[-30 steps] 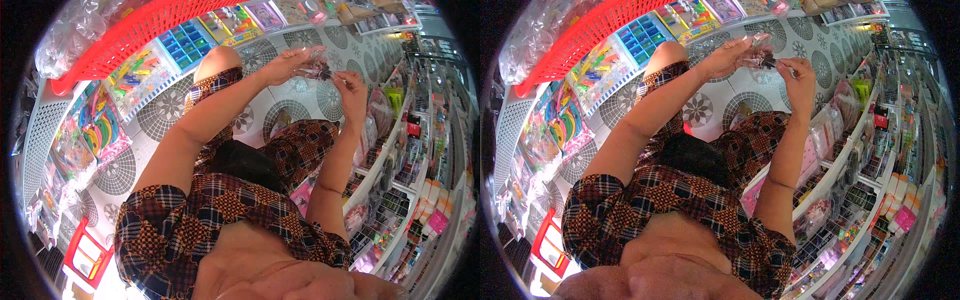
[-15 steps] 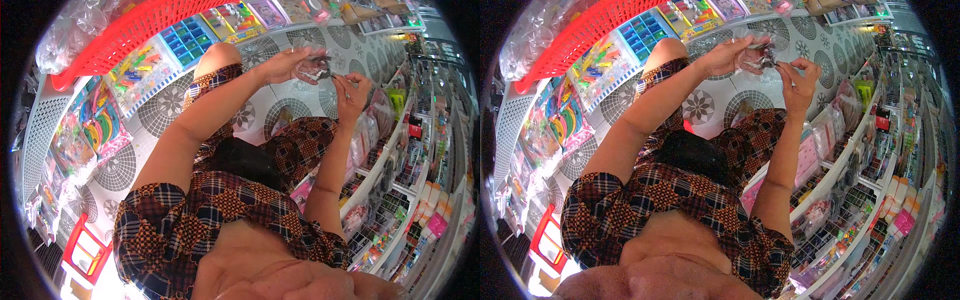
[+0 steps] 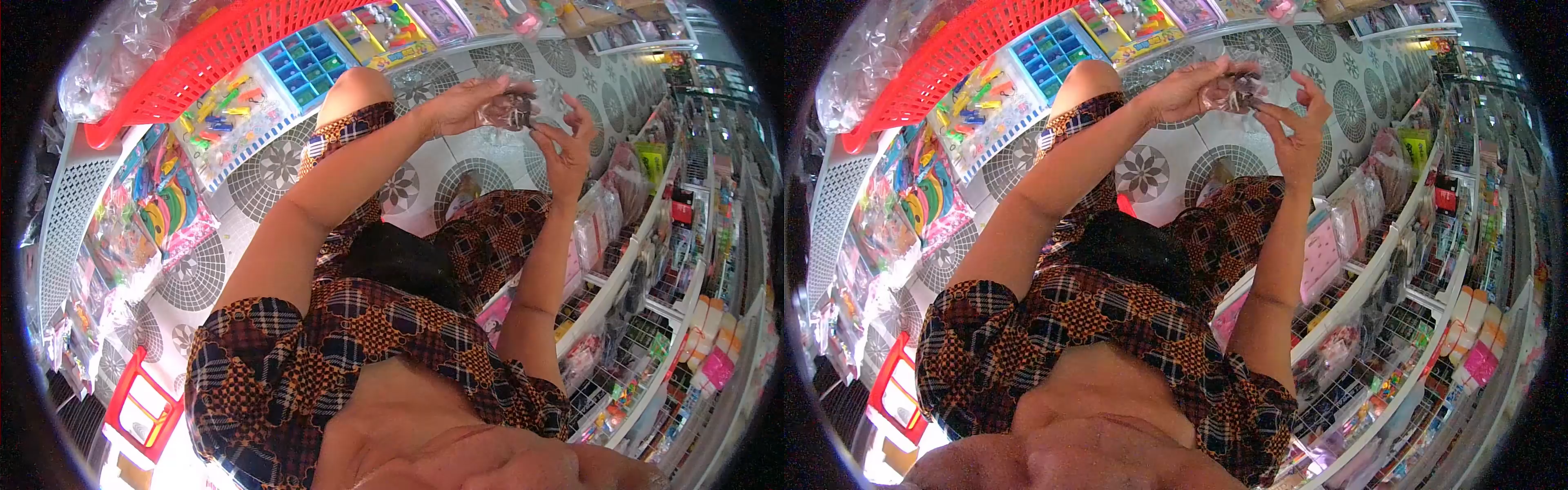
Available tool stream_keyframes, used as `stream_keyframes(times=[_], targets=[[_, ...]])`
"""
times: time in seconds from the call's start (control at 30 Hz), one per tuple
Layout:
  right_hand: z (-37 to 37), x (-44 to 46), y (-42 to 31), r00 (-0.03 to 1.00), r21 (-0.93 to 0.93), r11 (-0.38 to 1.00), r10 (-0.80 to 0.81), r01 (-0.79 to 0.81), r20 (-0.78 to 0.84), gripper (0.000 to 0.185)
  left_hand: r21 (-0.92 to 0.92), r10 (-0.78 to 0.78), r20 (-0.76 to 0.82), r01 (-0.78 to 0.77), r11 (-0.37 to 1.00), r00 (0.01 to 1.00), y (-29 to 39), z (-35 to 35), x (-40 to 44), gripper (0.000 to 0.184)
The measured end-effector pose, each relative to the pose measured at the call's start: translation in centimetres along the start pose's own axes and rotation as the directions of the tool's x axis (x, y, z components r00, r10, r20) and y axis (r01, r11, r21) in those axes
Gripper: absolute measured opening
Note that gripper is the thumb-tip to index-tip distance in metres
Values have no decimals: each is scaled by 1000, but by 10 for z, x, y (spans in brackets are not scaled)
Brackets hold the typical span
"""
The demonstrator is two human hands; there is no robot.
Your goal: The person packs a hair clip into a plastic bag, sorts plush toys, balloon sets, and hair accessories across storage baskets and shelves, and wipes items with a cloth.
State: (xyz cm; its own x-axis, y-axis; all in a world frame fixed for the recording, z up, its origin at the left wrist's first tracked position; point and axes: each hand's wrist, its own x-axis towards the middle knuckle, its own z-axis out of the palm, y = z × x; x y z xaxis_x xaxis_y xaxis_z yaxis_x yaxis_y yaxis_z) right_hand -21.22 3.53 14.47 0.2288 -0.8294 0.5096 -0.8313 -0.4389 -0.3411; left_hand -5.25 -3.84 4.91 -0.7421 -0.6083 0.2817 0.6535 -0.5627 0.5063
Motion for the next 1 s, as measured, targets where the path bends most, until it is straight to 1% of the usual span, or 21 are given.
stream_keyframes(times=[0.03, 0.07, 0.13, 0.17, 0.23, 0.27, 0.33, 0.37, 0.4, 0.43, 0.47, 0.53, 0.57, 0.63, 0.67, 0.73, 0.87, 0.93, 1.0], targets=[[1, 1, -2, 999, 35, 999, -27, 26, 41, 19, -28, 14, 20, -14, 1000, 1000, 0, 1, 0, 54], [2, 1, -1, 999, 34, 999, -24, 23, 39, 19, -29, 11, 21, -11, 1000, 1000, 0, 2, -1, 54], [5, 1, 2, 997, 83, 996, -25, 20, 67, 22, 166, 33, 89, -47, 985, 995, 3, 2, -4, 51], [5, 3, 3, 997, 84, 996, -25, 19, 67, 22, 166, 32, 88, -47, 985, 996, 4, 2, -4, 51], [5, 4, 3, 991, 53, 998, -29, 23, 131, 25, 237, 79, 116, -105, 966, 990, 5, 6, -5, 52], [8, 3, 7, 991, 53, 998, -27, 20, 131, 25, 236, 77, 115, -102, 966, 990, 3, 3, -4, 52], [11, 1, 11, 991, 113, 990, 67, -81, 118, 28, 279, 88, 86, -109, 954, 992, 0, -2, -2, 53], [11, -1, 12, 991, 113, 990, 67, -81, 118, 28, 279, 88, 87, -109, 954, 992, -2, -4, -2, 53], [12, -2, 11, 965, 187, 950, 228, -250, 132, 28, 282, 81, 53, -93, 955, 995, -2, -5, -2, 52], [13, -2, 10, 911, 257, 875, 380, -410, 159, 28, 285, 73, 20, -76, 955, 997, -2, -6, -1, 51], [13, -2, 9, 911, 257, 875, 381, -411, 159, 28, 285, 73, 20, -75, 955, 997, -3, -7, -1, 51], [12, -3, 6, 906, 353, 836, 409, -421, 112, 27, 307, 174, -84, -140, 941, 981, -6, -7, 2, 48], [11, -4, 8, 904, 351, 835, 413, -424, 111, 27, 305, 170, -82, -137, 942, 982, -8, -8, 3, 48], [5, -6, 12, 922, 435, 819, 380, -374, 75, 24, 277, 185, -95, -152, 949, 978, -9, -8, 5, 48], [4, -7, 12, 921, 432, 820, 384, -376, 73, 24, 275, 181, -92, -150, 950, 979, -10, -7, 5, 48], [-2, -5, 9, 978, 340, 917, 204, -209, 49, 22, 233, 176, -80, -154, 960, 981, -8, -2, 5, 48], [-8, -4, 1, 973, 303, 926, 229, -226, 28, 24, 156, 209, -49, -199, 967, 977, -13, 0, 7, 51], [-12, -4, -2, 975, 264, 939, 219, -220, 33, 25, 363, 245, -56, -209, 908, 968, -11, 3, 7, 55], [-17, -5, 4, 971, 267, 934, 232, -238, 55, 23, 351, 216, -62, -181, 919, 974, -12, 3, 8, 52]])
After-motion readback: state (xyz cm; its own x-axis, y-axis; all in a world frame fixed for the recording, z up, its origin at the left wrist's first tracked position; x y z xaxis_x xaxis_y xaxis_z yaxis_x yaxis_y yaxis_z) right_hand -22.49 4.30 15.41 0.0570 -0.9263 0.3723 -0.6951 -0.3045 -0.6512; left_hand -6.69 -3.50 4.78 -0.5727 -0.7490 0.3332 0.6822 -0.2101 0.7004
